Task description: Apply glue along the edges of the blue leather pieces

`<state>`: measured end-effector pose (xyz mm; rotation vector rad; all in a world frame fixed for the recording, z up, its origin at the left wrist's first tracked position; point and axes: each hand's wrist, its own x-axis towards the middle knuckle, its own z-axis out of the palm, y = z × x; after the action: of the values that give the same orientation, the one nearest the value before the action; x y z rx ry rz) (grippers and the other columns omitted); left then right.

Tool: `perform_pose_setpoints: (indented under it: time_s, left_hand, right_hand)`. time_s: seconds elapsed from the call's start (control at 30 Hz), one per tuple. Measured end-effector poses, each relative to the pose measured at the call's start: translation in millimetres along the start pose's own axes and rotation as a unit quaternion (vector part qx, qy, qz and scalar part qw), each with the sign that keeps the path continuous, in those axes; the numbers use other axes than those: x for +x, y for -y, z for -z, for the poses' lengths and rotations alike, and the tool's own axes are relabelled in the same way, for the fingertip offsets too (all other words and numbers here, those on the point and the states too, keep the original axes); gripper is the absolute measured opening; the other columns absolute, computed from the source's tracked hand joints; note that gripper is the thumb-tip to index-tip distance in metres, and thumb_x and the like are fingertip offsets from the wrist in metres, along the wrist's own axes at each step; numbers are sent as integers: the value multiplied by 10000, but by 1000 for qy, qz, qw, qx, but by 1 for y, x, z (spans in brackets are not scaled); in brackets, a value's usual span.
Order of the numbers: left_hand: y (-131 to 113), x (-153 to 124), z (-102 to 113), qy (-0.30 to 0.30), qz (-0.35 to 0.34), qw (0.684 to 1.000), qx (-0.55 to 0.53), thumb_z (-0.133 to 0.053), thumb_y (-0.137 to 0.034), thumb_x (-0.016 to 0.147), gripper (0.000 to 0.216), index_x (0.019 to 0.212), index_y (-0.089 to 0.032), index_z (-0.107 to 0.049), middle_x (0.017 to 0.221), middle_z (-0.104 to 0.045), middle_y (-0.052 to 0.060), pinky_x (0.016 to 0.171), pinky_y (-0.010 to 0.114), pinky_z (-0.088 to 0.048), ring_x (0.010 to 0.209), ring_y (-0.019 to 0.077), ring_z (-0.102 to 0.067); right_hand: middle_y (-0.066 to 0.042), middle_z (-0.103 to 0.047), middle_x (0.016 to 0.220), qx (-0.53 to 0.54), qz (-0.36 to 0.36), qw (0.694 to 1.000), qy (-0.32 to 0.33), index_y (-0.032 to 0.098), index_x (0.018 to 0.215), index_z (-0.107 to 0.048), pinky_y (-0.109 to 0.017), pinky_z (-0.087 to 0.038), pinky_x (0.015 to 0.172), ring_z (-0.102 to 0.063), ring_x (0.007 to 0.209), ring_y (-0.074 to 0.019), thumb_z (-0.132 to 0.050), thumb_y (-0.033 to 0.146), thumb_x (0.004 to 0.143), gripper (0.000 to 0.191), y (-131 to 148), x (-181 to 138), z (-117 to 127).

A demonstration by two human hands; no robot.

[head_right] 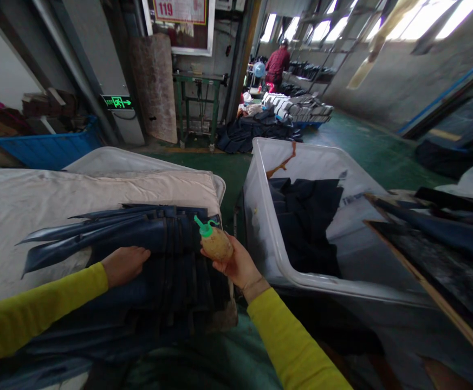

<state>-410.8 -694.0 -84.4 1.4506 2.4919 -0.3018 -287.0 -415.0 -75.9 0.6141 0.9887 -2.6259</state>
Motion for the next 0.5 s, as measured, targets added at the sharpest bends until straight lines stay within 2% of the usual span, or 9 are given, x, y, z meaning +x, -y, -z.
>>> perform_pose_setpoints:
  time_s: [0.3, 0.43, 0.5]
  left_hand:
    - [3, -3, -6, -12, -22, 1000, 19, -446, -112, 712, 231, 914, -130, -557, 884, -623, 105, 690, 380, -500, 809, 253, -598]
    - [6, -4, -4, -8, -32, 999, 19, -448, -118, 728, 232, 932, -136, -558, 905, -621, 104, 701, 373, -491, 826, 246, -590]
    - [12, -4, -1, -11, -37, 999, -1, -434, -178, 782, 176, 900, -154, -563, 884, -618, 85, 712, 362, -486, 822, 230, -585]
  right_hand:
    - [-75, -628, 1095, 11, -1, 1000, 0, 253, 1225, -440, -179, -480, 449, -627, 935, -205, -306, 426, 898, 394, -2, 1, 2]
    - [-51, -645, 1029, -40, 6, 999, -24, 249, 1154, -508, -187, -475, 468, -638, 864, -175, -370, 462, 877, 375, -6, -2, -1]
    - [-41, -645, 987, -91, 14, 995, -39, 236, 1104, -545, -189, -475, 486, -631, 813, -153, -432, 470, 853, 361, -8, -6, -6]
